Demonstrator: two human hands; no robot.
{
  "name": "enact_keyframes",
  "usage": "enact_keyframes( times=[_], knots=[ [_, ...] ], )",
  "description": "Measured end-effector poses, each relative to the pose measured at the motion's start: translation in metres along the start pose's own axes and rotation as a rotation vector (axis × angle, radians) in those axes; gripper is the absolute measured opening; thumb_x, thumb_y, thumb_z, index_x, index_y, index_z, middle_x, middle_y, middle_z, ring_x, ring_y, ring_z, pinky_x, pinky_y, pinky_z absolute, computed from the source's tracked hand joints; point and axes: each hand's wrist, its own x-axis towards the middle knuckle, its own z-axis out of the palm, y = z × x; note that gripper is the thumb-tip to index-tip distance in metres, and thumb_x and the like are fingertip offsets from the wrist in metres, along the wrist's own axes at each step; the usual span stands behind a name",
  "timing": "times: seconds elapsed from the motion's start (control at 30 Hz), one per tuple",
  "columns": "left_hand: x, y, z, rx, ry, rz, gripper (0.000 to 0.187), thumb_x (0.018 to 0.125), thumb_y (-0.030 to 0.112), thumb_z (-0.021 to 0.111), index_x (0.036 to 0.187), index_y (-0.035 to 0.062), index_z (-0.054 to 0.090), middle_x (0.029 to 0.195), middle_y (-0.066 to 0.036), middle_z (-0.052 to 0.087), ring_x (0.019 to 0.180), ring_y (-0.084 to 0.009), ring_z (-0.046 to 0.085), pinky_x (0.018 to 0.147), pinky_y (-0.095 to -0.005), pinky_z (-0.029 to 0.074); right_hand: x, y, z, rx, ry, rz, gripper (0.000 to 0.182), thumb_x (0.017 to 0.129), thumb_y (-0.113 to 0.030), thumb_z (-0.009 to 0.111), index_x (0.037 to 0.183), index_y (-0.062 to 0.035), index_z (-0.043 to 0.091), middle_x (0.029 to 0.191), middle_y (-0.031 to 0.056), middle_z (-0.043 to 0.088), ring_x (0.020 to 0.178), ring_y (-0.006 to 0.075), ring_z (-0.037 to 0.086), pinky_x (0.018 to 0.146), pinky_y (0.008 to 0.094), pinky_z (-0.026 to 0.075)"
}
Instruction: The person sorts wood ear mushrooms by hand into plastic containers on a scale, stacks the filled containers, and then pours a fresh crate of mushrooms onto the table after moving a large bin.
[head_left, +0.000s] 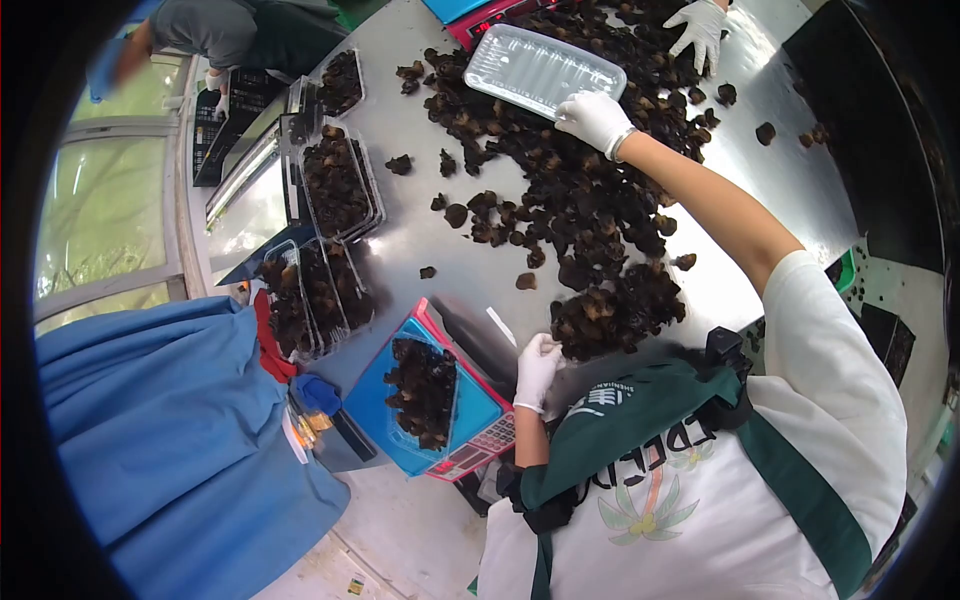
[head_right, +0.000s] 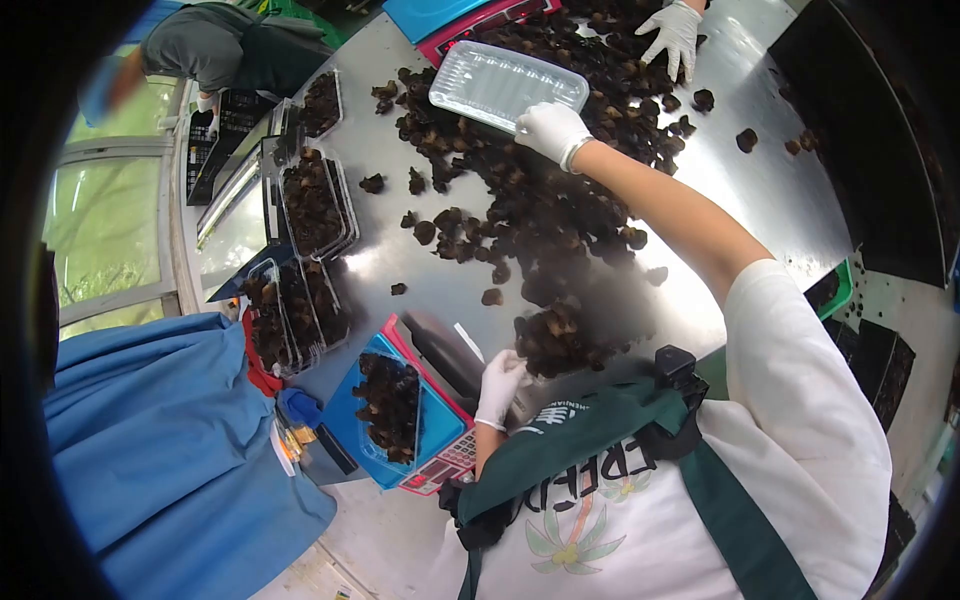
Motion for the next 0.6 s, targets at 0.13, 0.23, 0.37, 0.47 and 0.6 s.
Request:
enact_keyframes(
  times=[0.13,0.23,0.37,0.47,0.6],
  knots=[
    [0.000,-0.003,0.000,-0.059,0.005,-0.019,0.011,0.085,0.001,0.054,0.095,0.0014,0.053,0.080,-0.005,0.057,0.066,-0.0105,0.057,0.061,-0.0235,0.052,0.012,0.016,0.007,0.072,-0.025,-0.012,0.017,0.078,-0.023,0.057,0.080,-0.0108,0.068,0.080,0.0131,0.063,0.079,0.0308,0.060,0.073,0.0396,0.048],
    [-0.001,0.001,-0.001,-0.062,-0.014,-0.041,0.012,0.085,0.001,0.054,0.096,0.0014,0.053,0.082,-0.005,0.058,0.067,-0.0105,0.058,0.061,-0.0232,0.052,0.012,0.028,0.001,0.172,0.021,0.022,0.017,0.078,-0.022,0.055,0.078,-0.0094,0.067,0.076,0.0136,0.063,0.076,0.0315,0.061,0.070,0.0396,0.048],
    [-0.001,0.005,-0.005,0.016,-0.051,-0.050,0.021,0.083,0.000,0.052,0.104,0.0002,0.052,0.088,-0.007,0.059,0.074,-0.0132,0.059,0.067,-0.0234,0.050,0.002,0.020,-0.036,0.017,0.460,-0.070,0.009,0.079,-0.018,0.058,0.078,-0.0112,0.064,0.076,0.0060,0.061,0.076,0.0258,0.059,0.067,0.0347,0.048],
    [-0.021,0.039,-0.002,0.248,0.309,0.405,0.030,0.079,-0.004,0.051,0.108,0.0013,0.052,0.088,-0.006,0.059,0.076,-0.0121,0.057,0.069,-0.0217,0.047,-0.047,-0.013,-0.085,-0.003,0.526,-0.267,0.010,0.075,-0.007,0.063,0.084,-0.0100,0.061,0.072,0.0052,0.055,0.069,0.0231,0.054,0.062,0.0329,0.043],
    [-0.033,0.076,0.001,-0.128,0.704,0.742,0.037,0.078,-0.007,0.047,0.114,-0.0009,0.048,0.087,-0.005,0.055,0.072,-0.0106,0.052,0.068,-0.0221,0.044,-0.161,-0.040,-0.072,-0.053,-0.095,-0.365,0.015,0.068,-0.012,0.067,0.082,-0.0130,0.061,0.073,0.0038,0.052,0.068,0.0195,0.051,0.060,0.0331,0.042]
  ],
)
